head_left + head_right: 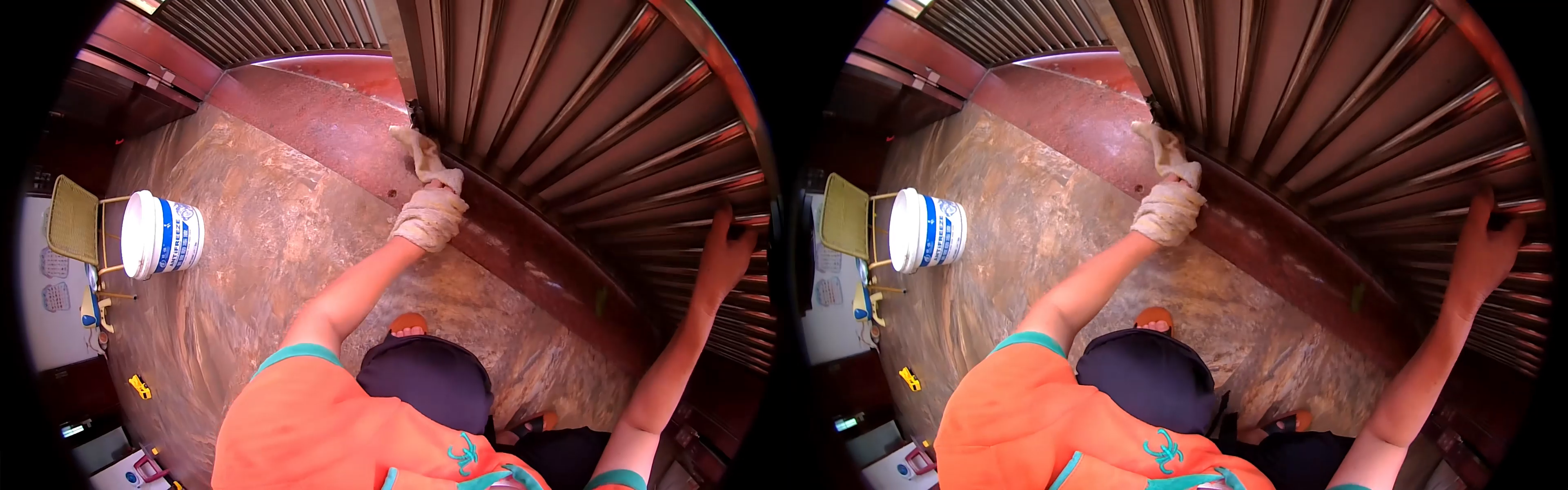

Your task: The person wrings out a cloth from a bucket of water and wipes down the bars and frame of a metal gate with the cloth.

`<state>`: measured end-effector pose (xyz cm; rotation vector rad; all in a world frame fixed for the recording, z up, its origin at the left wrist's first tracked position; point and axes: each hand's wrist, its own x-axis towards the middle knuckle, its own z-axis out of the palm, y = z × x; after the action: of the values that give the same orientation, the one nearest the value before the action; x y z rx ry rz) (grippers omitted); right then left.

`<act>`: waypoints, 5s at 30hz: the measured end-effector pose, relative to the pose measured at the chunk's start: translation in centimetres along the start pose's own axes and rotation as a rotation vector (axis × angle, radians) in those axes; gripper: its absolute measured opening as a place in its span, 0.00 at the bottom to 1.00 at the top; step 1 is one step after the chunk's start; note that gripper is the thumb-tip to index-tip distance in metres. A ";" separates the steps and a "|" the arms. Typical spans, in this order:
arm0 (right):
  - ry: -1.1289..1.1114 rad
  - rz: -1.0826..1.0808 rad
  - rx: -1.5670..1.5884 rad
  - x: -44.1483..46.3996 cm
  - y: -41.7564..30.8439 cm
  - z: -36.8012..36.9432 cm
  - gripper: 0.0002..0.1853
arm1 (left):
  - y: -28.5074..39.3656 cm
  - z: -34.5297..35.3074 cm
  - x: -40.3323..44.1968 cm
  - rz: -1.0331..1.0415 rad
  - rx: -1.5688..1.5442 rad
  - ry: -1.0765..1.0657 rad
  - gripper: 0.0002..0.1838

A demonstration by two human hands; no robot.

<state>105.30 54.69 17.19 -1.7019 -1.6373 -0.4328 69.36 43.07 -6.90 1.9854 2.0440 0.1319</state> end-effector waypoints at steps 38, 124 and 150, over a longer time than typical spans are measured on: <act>-0.006 -0.063 -0.023 0.3 0.9 -0.6 0.29 | -2.0 0.7 5.6 -0.155 -0.056 0.090 0.15; 0.128 -0.060 -0.170 0.7 1.7 0.5 0.27 | 5.3 6.1 8.1 0.035 -0.051 -0.087 0.27; 0.141 0.009 0.018 -0.2 -1.7 0.0 0.28 | 10.3 6.2 8.1 0.079 0.067 -0.184 0.20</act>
<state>103.66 54.45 17.48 -1.6270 -1.5270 -0.5209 80.86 50.72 -11.28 2.0364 1.8793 -0.1005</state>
